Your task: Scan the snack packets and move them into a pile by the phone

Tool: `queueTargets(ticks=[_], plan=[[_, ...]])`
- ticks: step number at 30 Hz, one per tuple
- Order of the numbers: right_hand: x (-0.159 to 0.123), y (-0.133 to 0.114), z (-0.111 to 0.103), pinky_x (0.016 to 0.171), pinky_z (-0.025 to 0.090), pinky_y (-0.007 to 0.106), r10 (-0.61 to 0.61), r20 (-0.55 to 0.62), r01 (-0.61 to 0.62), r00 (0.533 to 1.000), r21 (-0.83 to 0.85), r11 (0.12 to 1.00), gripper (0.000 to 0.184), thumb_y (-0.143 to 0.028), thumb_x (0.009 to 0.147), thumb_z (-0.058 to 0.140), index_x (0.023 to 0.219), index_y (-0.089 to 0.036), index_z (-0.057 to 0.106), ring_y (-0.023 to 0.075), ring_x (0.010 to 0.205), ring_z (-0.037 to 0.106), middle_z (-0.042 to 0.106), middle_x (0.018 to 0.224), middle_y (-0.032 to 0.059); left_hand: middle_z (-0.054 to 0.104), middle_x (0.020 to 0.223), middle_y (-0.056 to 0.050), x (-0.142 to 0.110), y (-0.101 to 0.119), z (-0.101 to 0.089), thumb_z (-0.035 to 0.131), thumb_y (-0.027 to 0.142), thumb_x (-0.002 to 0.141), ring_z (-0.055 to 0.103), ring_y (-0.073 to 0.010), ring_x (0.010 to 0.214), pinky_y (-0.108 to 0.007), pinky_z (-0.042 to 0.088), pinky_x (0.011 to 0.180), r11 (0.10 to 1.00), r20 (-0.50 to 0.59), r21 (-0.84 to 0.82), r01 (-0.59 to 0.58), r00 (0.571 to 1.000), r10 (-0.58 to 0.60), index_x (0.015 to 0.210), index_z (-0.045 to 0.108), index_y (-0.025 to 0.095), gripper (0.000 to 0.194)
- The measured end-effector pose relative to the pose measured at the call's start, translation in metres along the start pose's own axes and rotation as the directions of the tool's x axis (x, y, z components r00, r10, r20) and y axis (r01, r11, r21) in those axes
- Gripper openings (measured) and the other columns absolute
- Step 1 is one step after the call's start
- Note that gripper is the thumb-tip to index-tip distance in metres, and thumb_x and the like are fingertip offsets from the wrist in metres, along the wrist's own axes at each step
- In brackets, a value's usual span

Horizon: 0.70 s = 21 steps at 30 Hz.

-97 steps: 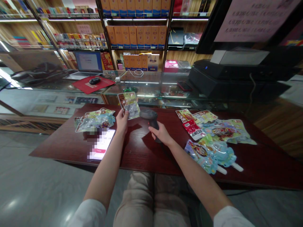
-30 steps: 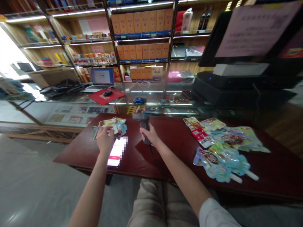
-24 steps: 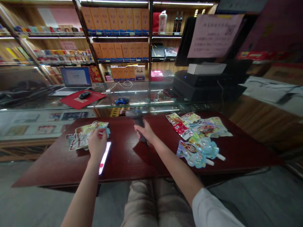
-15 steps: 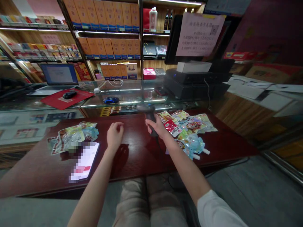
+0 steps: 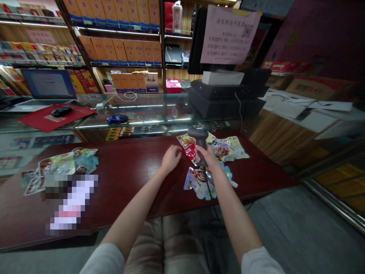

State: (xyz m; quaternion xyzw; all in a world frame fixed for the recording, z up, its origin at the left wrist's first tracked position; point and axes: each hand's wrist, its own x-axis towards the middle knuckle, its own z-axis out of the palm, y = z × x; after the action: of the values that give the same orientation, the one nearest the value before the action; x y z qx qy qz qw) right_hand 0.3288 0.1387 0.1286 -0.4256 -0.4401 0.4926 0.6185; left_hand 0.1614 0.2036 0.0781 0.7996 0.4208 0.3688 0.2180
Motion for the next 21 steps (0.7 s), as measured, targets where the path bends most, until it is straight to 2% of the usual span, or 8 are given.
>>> queueTargets(ticks=[2, 5, 9, 14, 21], plan=[[0.001, 0.002, -0.007, 0.035, 0.035, 0.020, 0.005, -0.018, -0.006, 1.000, -0.004, 1.000, 0.030, -0.035, 0.072, 0.068, 0.079, -0.022, 0.043, 0.0052, 0.034, 0.042, 0.051, 0.058, -0.0085, 0.060, 0.101, -0.008, 0.007, 0.005, 0.012, 0.052, 0.018, 0.080, 0.056, -0.0202, 0.093, -0.035, 0.045, 0.088, 0.996, 0.042, 0.038, -0.075, 0.996, 0.073, 0.101, 0.063, 0.017, 0.024], [0.003, 0.004, -0.016, 0.034, 0.035, 0.020, 0.003, -0.033, -0.004, 0.999, -0.020, 1.000, 0.031, -0.036, 0.071, 0.068, 0.081, -0.022, 0.042, 0.0058, 0.033, 0.043, 0.051, 0.058, -0.0088, 0.058, 0.120, -0.009, 0.013, 0.009, 0.026, 0.055, 0.022, 0.078, 0.050, -0.0251, 0.108, -0.040, 0.041, 0.095, 0.974, 0.150, 0.136, -0.180, 0.976, 0.159, 0.120, 0.058, 0.019, 0.043], [0.004, 0.003, -0.021, 0.034, 0.036, 0.021, -0.023, -0.042, 0.023, 0.999, -0.018, 1.000, 0.031, -0.038, 0.072, 0.066, 0.083, -0.023, 0.042, 0.0056, 0.034, 0.043, 0.051, 0.061, -0.0081, 0.044, 0.142, -0.005, 0.011, 0.011, 0.033, 0.056, 0.031, 0.077, 0.041, -0.0310, 0.119, -0.048, 0.040, 0.095, 0.946, 0.304, 0.236, -0.224, 0.941, 0.147, 0.137, 0.045, 0.029, 0.061], [0.004, 0.003, -0.021, 0.033, 0.035, 0.020, -0.037, -0.066, 0.036, 0.997, -0.017, 0.999, 0.027, -0.037, 0.073, 0.065, 0.080, -0.022, 0.043, 0.0054, 0.033, 0.042, 0.051, 0.059, -0.0084, 0.042, 0.140, -0.008, 0.006, 0.013, 0.031, 0.055, 0.032, 0.076, 0.040, -0.0325, 0.118, -0.049, 0.038, 0.095, 0.903, 0.376, 0.341, -0.261, 0.919, 0.123, 0.139, 0.044, 0.030, 0.064], [0.004, 0.007, -0.021, 0.032, 0.035, 0.019, -0.012, -0.091, 0.011, 0.996, -0.013, 1.000, 0.029, -0.037, 0.071, 0.067, 0.081, -0.022, 0.044, 0.0058, 0.032, 0.043, 0.052, 0.057, -0.0091, 0.049, 0.133, -0.012, 0.005, 0.011, 0.021, 0.056, 0.044, 0.078, 0.042, -0.0308, 0.117, -0.047, 0.036, 0.096, 0.865, 0.389, 0.370, -0.340, 0.902, 0.188, 0.130, 0.050, 0.020, 0.058]])
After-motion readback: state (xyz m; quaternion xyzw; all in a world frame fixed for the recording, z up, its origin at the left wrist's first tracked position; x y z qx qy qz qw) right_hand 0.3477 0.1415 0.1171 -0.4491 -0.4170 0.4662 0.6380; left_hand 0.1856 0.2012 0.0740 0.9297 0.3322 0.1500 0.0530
